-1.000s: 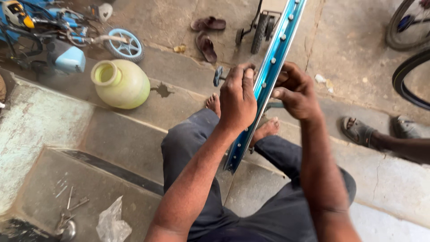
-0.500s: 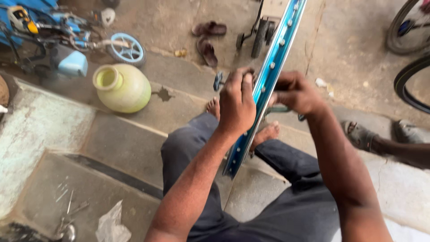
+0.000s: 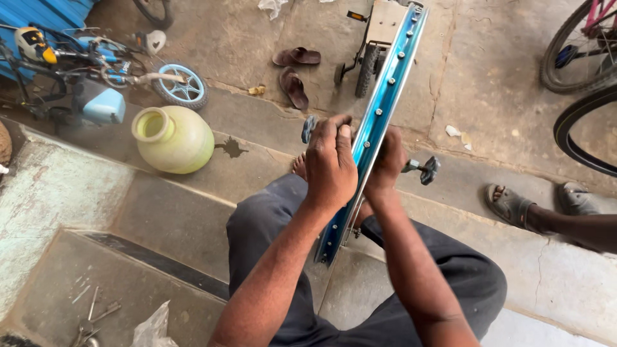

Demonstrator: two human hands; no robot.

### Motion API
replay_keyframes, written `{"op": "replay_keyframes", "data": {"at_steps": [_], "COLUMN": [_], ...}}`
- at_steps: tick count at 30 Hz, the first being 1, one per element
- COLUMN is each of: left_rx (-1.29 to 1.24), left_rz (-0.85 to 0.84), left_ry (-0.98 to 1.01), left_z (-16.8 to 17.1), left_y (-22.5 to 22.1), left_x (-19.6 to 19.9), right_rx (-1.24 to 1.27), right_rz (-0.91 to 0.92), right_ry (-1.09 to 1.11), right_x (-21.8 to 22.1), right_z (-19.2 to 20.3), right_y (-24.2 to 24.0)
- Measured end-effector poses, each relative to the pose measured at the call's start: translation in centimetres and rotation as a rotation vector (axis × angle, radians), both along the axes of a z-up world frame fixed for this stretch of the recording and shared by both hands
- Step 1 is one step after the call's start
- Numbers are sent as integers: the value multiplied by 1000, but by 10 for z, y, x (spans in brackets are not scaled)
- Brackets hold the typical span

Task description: The person attaches metal components and spokes to a bicycle wheel rim by hand while it is held in a stand.

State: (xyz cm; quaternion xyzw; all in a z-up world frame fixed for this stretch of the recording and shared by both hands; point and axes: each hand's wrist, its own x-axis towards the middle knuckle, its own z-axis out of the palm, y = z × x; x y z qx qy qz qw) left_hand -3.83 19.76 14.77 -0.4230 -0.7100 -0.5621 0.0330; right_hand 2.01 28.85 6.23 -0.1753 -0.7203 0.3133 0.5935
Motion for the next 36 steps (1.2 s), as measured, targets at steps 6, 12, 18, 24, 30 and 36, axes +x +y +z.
{"op": "replay_keyframes", "data": {"at_steps": [6,12,18,24,30,36], "left_rx": [-53,-37,-73,-79,-3,-12], "left_rz": [38,17,11,31,18,26], "left_ry": [50,-32,-61,-77,-13,-48], "left_z": [0,-5,-2,0,2,-5], "left_y": [-8,-7,-7,0,-3,-7], "left_x": [4,6,4,4,4,2], "right_rx": [-634,-812,-778,-477,-6,173], "right_rz": [952,1478,1363,473,183,-97], "right_ry": [-252,-369,-436,192,-222,-130], "right_x": [37,41,40,29,47,25], "right_z": [20,26,15,-6,55,20], "right_y": [45,94,103,4,0,6]}}
